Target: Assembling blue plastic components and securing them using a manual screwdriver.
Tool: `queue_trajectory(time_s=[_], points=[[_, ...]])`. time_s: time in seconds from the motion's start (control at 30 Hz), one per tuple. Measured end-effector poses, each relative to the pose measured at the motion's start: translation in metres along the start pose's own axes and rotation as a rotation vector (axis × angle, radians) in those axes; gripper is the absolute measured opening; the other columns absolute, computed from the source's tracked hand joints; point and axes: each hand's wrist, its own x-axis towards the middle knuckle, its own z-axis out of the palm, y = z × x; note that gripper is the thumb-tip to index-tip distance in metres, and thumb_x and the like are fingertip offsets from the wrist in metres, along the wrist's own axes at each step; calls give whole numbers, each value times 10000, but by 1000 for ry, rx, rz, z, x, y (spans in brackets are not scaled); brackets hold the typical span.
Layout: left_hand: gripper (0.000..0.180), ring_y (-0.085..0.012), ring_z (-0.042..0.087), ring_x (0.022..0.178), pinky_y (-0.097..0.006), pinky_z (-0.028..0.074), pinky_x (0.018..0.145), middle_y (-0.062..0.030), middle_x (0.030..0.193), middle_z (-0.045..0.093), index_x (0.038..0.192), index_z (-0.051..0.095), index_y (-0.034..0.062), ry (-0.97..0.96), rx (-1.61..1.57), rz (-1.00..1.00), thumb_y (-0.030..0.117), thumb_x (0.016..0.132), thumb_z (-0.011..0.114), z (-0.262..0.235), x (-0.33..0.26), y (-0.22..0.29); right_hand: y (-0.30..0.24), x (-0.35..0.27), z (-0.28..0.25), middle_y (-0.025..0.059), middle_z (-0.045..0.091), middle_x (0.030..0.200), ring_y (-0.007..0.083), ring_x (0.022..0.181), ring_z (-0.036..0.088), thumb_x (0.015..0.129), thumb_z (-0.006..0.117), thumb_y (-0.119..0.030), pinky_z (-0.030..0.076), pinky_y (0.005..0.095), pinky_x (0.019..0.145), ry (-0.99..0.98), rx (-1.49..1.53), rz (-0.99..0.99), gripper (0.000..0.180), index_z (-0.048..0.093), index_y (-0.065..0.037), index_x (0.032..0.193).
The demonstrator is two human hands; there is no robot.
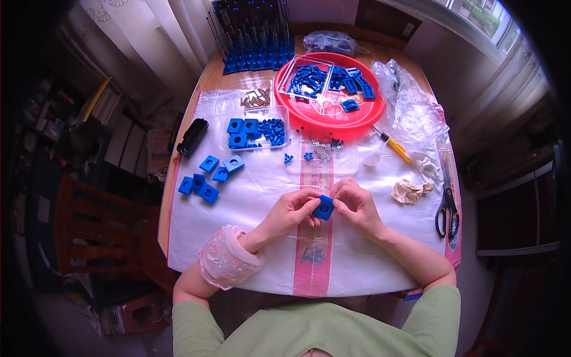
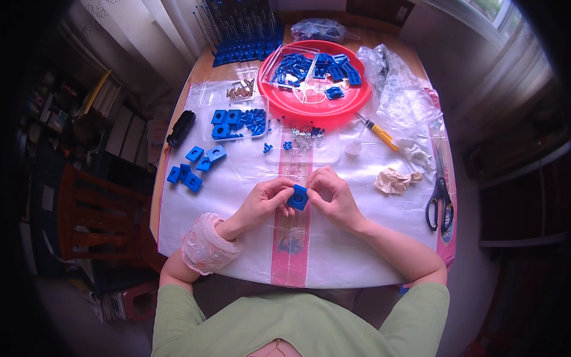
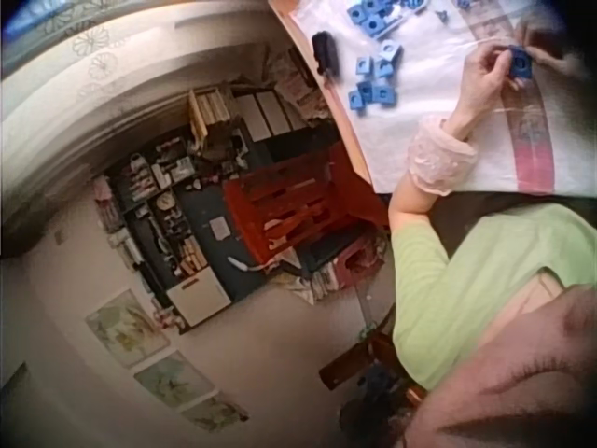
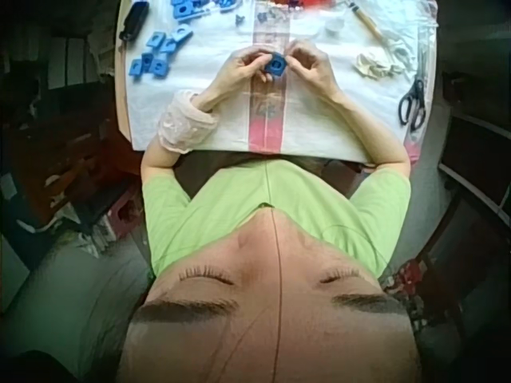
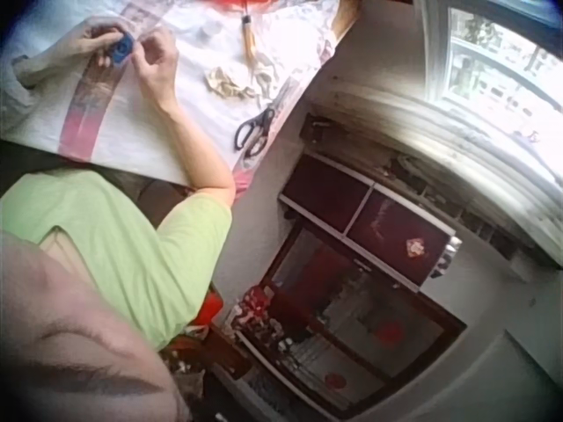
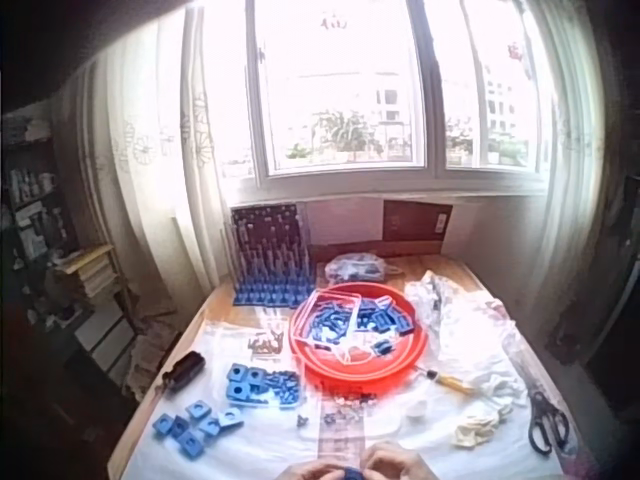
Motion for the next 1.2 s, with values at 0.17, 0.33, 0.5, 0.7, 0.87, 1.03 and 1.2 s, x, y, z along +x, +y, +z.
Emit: queue_trajectory(time_s=[0.17, 0.33, 0.5, 0.7, 0.87, 1.03, 1.2], points=[[264, -100, 724, 790, -210, 582, 685, -56, 1012, 736, 1278, 663, 17, 13, 28, 11, 196, 1106, 575, 0, 2, 2, 0, 3, -2, 62, 662, 931, 231, 1004, 562, 887, 695, -24, 449, 366, 939, -7, -40, -35, 112, 602, -16, 824], [252, -98, 723, 791, -213, 586, 686, -52, 1007, 736, 1267, 676, 19, 28, 43, 9, 184, 1100, 584, -2, 3, 1, 0, 4, -2, 70, 652, 947, 215, 1008, 547, 878, 668, -4, 437, 358, 949, -19, -48, -44, 72, 608, -12, 839], [246, -75, 696, 755, -223, 581, 685, -44, 966, 733, 1256, 688, 14, 62, 36, 2, 173, 1095, 593, 0, 4, 0, 4, 5, -2, 79, 650, 951, 222, 1004, 554, 864, 693, -45, 453, 365, 924, -38, -64, -46, 106, 598, -12, 832], [233, -62, 676, 737, -227, 567, 673, -37, 918, 732, 1231, 710, 21, 52, 241, 53, 172, 1094, 597, 7, 1, 4, 3, 4, -1, 92, 648, 965, 233, 1003, 558, 873, 707, -78, 460, 363, 919, -84, -131, -7, 157, 575, -14, 817], [239, -84, 683, 768, -239, 569, 691, -46, 952, 725, 1252, 682, 8, 72, 260, 94, 165, 1095, 592, 7, 3, 3, 3, 5, -1, 91, 643, 994, 219, 1020, 551, 912, 697, -75, 452, 352, 932, -71, -101, -31, 168, 568, -10, 826], [289, -103, 698, 854, -247, 578, 748, -59, 1047, 719, 1329, 600, 7, 66, 71, 88, 131, 1070, 633, 7, 3, 5, 6, 3, 1, 80, 641, 936, 230, 991, 557, 922, 702, -60, 458, 365, 905, 43, -20, 16, 163, 568, -8, 845], [295, -102, 701, 882, -246, 580, 768, -68, 1089, 724, 1315, 592, 9, 96, 19, 83, 80, 1039, 671, 1, 5, 0, 9, 2, 1, 78, 611, 907, 218, 959, 550, 916, 711, -46, 458, 355, 879, 44, 25, 43, 160, 567, -1, 862]])
